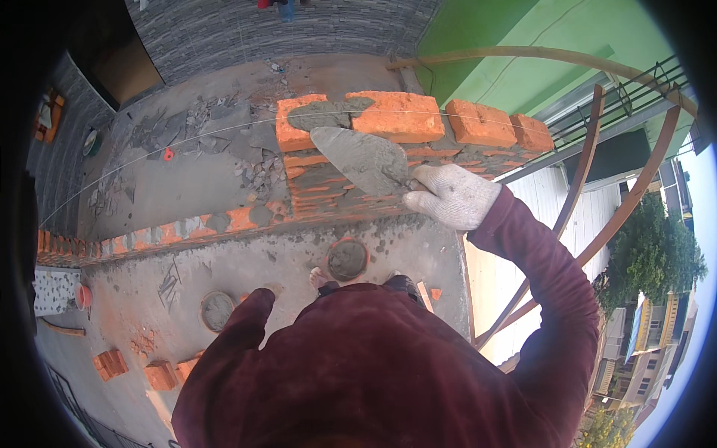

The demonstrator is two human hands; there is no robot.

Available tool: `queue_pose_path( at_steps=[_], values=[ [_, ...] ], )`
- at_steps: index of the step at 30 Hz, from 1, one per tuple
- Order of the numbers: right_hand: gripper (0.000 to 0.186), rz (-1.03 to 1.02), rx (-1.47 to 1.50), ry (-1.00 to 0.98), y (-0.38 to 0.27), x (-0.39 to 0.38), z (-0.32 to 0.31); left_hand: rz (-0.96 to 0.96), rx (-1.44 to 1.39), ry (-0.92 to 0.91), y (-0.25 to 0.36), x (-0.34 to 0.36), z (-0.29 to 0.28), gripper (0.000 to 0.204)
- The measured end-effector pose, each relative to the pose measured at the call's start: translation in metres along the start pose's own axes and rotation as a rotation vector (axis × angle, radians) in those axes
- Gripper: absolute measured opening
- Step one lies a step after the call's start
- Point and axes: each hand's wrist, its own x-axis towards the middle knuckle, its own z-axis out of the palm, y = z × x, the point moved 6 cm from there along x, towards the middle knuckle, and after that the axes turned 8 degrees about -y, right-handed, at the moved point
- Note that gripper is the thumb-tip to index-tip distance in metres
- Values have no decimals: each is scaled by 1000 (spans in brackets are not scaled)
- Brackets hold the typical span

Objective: The person scoops mortar from a bucket with a trowel, spreads it on a brick wall, places bricks, and taps them into alignment. The person repeats this cycle, adding mortar and bricks to extend the wall.

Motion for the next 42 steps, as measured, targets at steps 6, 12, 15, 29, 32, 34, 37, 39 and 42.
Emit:
queue_pose_path(
  at_steps=[6,12,15,29,32,34,37,39,42],
  values=[
    [41,185,140,-32,-2,31,-34,105,-591,196,57,-11,-70,61],
    [36,146,590,-90,22,20,-27,116,-437,236,47,14,-15,53],
    [33,227,810,21,25,-11,-15,95,-256,155,31,25,18,48],
    [31,152,801,-23,73,-1,-14,-55,-681,182,83,-43,6,56],
    [34,261,618,-20,113,-43,8,-19,-924,233,130,-67,37,62],
    [30,188,571,-79,147,-58,40,15,-887,330,155,-73,67,65],
    [25,197,262,-264,199,-25,118,37,-1339,249,200,-74,144,73],
    [32,-10,-132,-260,220,44,187,-17,-1280,219,250,-97,173,95],
    [26,-84,-494,-323,285,159,329,-168,-1083,176,321,-99,204,116]
  ],
)
